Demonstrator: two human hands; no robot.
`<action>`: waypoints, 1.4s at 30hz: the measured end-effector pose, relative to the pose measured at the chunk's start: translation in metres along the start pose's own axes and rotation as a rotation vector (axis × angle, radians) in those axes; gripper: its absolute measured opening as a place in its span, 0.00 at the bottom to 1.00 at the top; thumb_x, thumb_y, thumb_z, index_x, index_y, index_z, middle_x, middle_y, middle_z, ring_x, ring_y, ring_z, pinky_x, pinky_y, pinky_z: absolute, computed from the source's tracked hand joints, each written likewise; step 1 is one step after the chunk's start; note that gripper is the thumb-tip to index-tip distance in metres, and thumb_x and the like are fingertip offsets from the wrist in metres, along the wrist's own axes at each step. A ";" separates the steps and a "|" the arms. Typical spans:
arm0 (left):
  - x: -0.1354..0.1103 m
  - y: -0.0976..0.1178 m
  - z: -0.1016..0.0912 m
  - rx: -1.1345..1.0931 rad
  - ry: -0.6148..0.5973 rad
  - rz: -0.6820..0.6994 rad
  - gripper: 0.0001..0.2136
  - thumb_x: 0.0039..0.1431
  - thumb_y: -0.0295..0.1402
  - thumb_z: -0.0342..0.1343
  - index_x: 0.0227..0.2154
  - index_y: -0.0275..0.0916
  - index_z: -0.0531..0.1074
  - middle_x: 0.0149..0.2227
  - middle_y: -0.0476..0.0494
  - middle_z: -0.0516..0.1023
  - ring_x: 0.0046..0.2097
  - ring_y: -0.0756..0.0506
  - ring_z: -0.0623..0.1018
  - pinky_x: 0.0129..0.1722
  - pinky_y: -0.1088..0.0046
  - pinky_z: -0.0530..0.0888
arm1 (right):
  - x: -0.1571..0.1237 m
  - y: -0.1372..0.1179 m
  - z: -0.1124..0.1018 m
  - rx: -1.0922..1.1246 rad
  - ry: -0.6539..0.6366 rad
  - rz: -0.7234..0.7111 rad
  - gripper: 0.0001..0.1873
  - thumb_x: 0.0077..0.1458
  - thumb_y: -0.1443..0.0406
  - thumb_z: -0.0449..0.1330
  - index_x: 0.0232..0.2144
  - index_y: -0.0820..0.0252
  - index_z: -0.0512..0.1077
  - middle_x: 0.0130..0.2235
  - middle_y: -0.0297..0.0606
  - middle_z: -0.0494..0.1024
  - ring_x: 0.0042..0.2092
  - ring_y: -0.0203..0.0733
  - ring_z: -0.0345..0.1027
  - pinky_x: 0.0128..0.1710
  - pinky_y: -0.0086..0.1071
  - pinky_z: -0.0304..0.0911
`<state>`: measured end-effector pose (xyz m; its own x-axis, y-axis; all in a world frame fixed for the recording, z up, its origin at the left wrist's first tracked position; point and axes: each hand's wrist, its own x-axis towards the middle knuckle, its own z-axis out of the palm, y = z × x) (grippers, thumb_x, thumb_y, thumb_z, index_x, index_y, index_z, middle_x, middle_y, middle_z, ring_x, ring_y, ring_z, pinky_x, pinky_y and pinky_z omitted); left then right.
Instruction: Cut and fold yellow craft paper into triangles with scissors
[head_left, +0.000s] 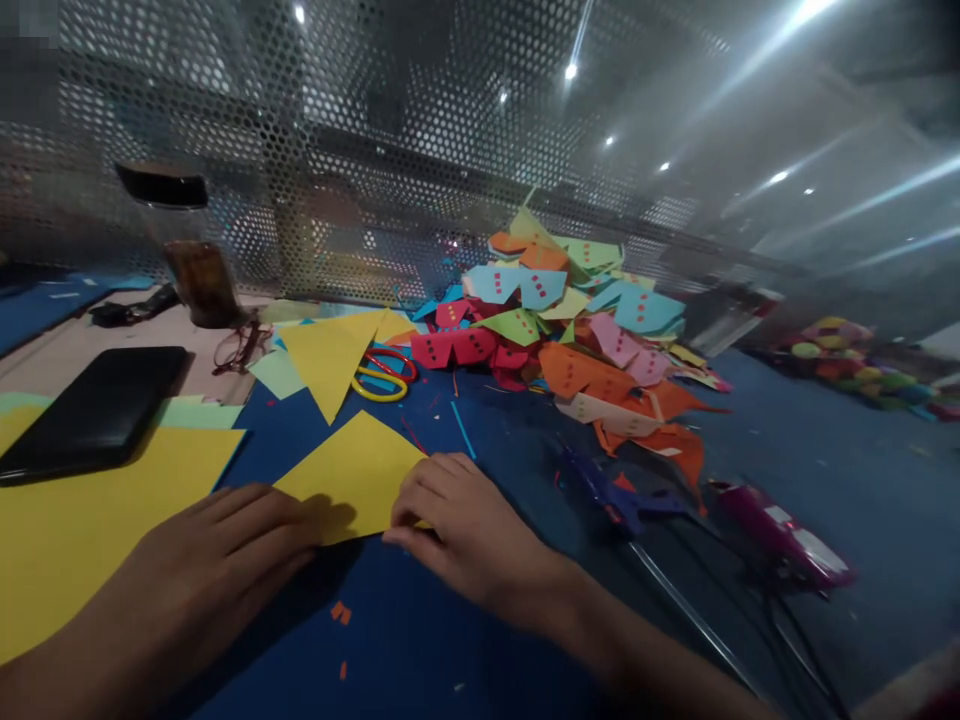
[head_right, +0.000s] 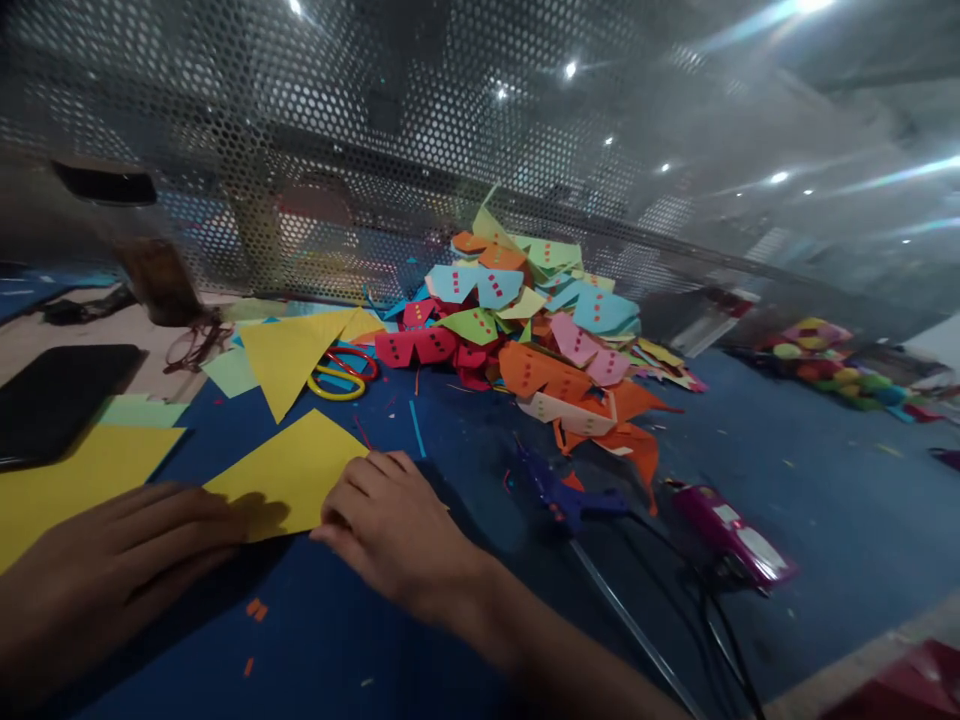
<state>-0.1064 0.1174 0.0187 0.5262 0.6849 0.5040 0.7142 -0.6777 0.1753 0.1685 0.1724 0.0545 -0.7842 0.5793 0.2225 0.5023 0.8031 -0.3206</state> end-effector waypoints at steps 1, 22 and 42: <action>-0.001 -0.001 0.000 -0.012 0.003 0.001 0.09 0.69 0.35 0.51 0.44 0.51 0.77 0.40 0.51 0.83 0.39 0.45 0.81 0.37 0.69 0.77 | -0.001 0.001 0.002 0.020 0.003 0.006 0.06 0.65 0.61 0.61 0.37 0.57 0.73 0.40 0.33 0.77 0.45 0.38 0.68 0.48 0.35 0.58; -0.001 0.005 0.003 -0.186 -0.072 -0.233 0.09 0.69 0.39 0.52 0.36 0.48 0.75 0.38 0.48 0.80 0.41 0.44 0.78 0.38 0.68 0.76 | 0.002 -0.003 0.007 0.127 -0.007 0.073 0.07 0.65 0.59 0.60 0.38 0.56 0.73 0.42 0.36 0.76 0.47 0.41 0.66 0.48 0.36 0.56; 0.005 0.006 -0.002 -0.169 -0.096 -0.306 0.10 0.67 0.40 0.51 0.32 0.46 0.74 0.37 0.47 0.77 0.40 0.43 0.76 0.38 0.66 0.72 | 0.012 -0.009 0.021 0.060 0.082 0.018 0.09 0.66 0.60 0.60 0.35 0.58 0.72 0.41 0.37 0.76 0.46 0.41 0.66 0.50 0.36 0.57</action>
<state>-0.0999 0.1164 0.0238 0.3462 0.8796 0.3262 0.7630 -0.4663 0.4476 0.1465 0.1694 0.0407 -0.7414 0.6051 0.2901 0.4914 0.7840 -0.3793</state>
